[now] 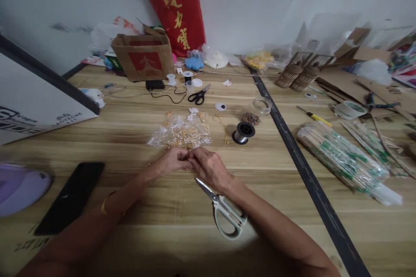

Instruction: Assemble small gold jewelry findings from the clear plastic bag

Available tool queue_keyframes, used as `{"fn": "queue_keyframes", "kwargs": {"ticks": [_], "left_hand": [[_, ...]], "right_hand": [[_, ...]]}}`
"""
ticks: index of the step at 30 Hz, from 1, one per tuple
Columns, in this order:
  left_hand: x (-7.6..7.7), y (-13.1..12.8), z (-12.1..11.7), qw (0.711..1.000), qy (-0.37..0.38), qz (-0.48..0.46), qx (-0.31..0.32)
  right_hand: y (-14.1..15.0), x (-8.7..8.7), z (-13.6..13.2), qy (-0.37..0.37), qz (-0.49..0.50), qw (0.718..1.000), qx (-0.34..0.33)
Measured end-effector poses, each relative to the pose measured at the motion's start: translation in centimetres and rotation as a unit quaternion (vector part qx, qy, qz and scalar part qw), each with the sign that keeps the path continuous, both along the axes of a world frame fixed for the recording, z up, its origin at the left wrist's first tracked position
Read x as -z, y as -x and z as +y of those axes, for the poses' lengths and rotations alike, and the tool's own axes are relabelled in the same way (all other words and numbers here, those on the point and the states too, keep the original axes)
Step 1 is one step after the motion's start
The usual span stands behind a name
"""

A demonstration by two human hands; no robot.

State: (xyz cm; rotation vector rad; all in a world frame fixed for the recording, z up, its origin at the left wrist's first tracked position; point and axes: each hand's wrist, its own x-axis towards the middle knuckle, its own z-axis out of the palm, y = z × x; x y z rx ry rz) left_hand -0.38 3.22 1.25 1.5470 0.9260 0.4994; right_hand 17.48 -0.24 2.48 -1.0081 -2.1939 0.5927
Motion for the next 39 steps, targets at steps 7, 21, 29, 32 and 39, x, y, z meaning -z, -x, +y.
{"fn": "queue_keyframes", "kwargs": {"ticks": [7,21,29,32,39], "left_hand": [[0.46,-0.13,-0.07,0.999,-0.032,0.008,-0.012],[0.23,-0.48,-0.34,0.996,0.037,-0.072,-0.046],[0.2,-0.56,-0.28,0.991,0.084,-0.096,-0.051],[0.33,-0.53,-0.23,0.989,0.097,-0.102,-0.042],[0.01,-0.34,-0.16,0.985,0.115,-0.121,-0.04]], "right_hand": [[0.01,0.1,0.08,0.015,0.011,1.0,0.019],[0.11,0.15,0.29,0.046,0.085,0.994,0.056],[0.37,-0.01,0.34,0.136,0.15,0.976,0.08],[0.31,0.3,0.36,0.162,0.165,0.97,0.076],[0.13,0.14,0.58,0.221,0.207,0.951,0.067]]}}
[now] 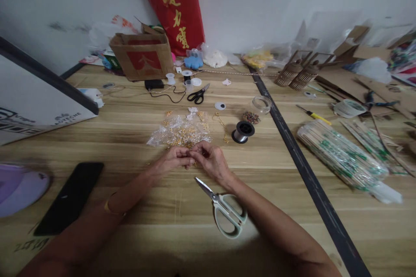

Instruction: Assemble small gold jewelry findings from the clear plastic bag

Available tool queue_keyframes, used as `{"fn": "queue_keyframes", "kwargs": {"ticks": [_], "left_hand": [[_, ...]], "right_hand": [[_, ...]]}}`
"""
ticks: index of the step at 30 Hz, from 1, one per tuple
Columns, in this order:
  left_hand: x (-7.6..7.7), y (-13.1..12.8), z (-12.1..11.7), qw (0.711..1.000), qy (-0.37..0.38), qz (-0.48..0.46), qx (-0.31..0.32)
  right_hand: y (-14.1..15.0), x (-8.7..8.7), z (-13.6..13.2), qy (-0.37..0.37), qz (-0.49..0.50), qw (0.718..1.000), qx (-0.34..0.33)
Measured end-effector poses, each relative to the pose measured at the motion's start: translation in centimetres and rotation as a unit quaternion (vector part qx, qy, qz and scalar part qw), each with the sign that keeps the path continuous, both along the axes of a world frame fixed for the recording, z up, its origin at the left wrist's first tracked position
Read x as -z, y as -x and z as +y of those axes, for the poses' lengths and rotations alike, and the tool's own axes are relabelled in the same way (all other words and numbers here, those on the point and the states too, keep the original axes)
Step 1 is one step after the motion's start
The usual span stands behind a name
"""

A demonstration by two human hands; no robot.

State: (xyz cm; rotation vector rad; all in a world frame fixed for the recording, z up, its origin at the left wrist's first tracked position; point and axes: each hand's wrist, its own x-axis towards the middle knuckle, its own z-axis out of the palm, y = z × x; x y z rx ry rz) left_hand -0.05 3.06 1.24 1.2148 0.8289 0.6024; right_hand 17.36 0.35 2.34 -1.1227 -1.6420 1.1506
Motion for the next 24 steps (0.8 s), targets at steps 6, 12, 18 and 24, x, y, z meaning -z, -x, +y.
{"fn": "queue_keyframes", "kwargs": {"ticks": [6,12,18,24], "left_hand": [[-0.36,0.03,0.0,1.0,0.014,-0.004,0.008],[-0.25,-0.03,-0.11,1.0,0.019,-0.019,0.005],[-0.37,0.03,-0.14,1.0,0.016,-0.011,0.01],[-0.36,-0.15,-0.12,1.0,0.029,0.001,-0.003]], "right_hand": [[0.03,-0.06,0.19,0.041,0.047,0.998,-0.007],[0.05,0.07,0.34,0.066,0.073,0.995,-0.01],[0.12,-0.09,0.39,0.081,0.088,0.993,-0.017],[0.19,-0.11,0.3,0.076,0.088,0.993,-0.017]]}}
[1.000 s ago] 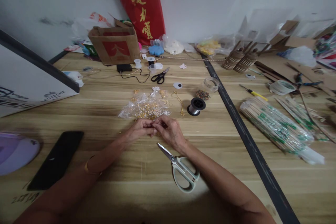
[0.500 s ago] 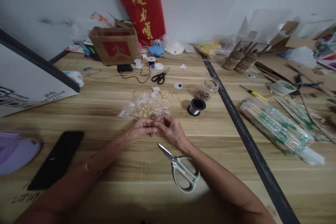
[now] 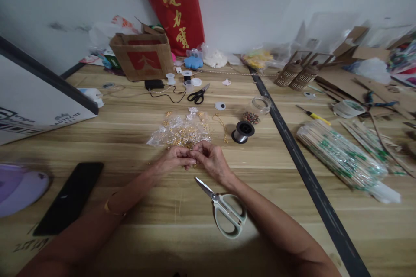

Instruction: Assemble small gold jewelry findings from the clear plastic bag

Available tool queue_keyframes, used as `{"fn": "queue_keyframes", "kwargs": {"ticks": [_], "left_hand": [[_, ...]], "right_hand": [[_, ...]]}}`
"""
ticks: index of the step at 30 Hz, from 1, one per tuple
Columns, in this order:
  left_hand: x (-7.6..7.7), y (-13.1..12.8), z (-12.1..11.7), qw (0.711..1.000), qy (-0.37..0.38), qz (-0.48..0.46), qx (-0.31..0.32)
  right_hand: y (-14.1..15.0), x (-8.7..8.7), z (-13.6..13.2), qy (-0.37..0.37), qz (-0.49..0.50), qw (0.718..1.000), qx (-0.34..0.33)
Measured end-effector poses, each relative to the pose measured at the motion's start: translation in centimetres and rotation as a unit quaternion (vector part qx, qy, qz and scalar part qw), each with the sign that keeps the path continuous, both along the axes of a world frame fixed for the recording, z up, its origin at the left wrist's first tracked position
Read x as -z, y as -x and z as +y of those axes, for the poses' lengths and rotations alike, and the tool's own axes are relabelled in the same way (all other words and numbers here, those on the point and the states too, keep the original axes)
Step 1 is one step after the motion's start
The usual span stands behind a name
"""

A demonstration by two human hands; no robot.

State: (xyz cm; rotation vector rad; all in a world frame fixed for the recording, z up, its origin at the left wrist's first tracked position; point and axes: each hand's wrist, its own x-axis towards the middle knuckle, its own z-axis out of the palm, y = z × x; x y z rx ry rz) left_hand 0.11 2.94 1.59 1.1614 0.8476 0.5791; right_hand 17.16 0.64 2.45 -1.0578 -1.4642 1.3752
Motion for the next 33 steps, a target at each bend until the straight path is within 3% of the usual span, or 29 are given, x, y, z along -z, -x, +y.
{"fn": "queue_keyframes", "kwargs": {"ticks": [17,27,33], "left_hand": [[-0.36,-0.04,-0.12,1.0,-0.009,-0.009,0.012],[0.49,0.0,0.05,1.0,-0.008,-0.01,0.011],[0.01,-0.02,-0.08,1.0,-0.016,-0.018,0.01]], "right_hand": [[-0.03,0.02,-0.05,0.01,0.015,1.0,-0.006],[0.04,-0.24,-0.15,0.008,0.015,1.0,0.002],[0.11,-0.33,-0.19,0.005,0.01,1.0,0.002]]}}
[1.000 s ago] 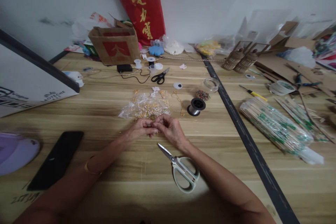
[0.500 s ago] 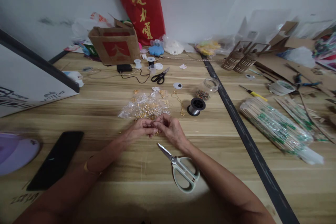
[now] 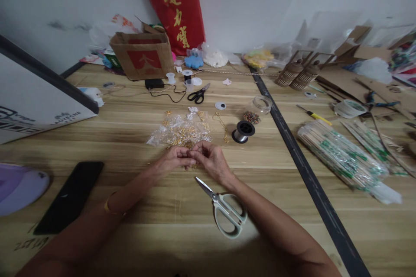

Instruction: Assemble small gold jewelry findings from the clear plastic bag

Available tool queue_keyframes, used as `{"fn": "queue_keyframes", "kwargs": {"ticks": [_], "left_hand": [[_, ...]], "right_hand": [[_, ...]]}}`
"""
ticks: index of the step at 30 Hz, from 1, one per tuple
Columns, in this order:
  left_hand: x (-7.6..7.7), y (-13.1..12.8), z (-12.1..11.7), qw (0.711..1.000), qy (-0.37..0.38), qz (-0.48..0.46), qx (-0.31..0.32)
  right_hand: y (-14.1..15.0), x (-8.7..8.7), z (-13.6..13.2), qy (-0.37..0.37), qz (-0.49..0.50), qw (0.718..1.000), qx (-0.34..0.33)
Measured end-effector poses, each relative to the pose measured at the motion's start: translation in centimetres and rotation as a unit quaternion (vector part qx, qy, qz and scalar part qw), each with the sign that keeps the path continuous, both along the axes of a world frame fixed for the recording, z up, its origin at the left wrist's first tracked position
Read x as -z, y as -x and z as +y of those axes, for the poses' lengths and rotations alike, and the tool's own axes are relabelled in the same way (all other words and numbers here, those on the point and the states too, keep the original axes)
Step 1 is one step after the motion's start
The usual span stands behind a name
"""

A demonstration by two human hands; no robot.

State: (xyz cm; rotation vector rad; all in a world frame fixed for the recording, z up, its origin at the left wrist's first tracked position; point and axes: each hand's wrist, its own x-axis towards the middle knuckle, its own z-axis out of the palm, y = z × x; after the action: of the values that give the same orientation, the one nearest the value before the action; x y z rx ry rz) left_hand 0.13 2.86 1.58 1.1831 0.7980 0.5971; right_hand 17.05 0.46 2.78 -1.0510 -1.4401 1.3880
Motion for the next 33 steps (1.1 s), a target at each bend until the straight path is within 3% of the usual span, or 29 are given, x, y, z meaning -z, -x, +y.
{"fn": "queue_keyframes", "kwargs": {"ticks": [13,22,33], "left_hand": [[-0.4,0.2,0.0,1.0,0.009,-0.022,-0.011],[-0.6,0.4,0.2,1.0,0.008,0.001,-0.03],[-0.4,0.4,0.5,1.0,-0.005,0.027,-0.008]], "right_hand": [[-0.5,-0.8,0.6,0.016,0.001,1.0,-0.001],[-1.7,-1.2,1.3,0.009,-0.03,0.994,-0.106],[-1.7,-1.0,1.3,0.025,-0.014,0.99,-0.139]]}}
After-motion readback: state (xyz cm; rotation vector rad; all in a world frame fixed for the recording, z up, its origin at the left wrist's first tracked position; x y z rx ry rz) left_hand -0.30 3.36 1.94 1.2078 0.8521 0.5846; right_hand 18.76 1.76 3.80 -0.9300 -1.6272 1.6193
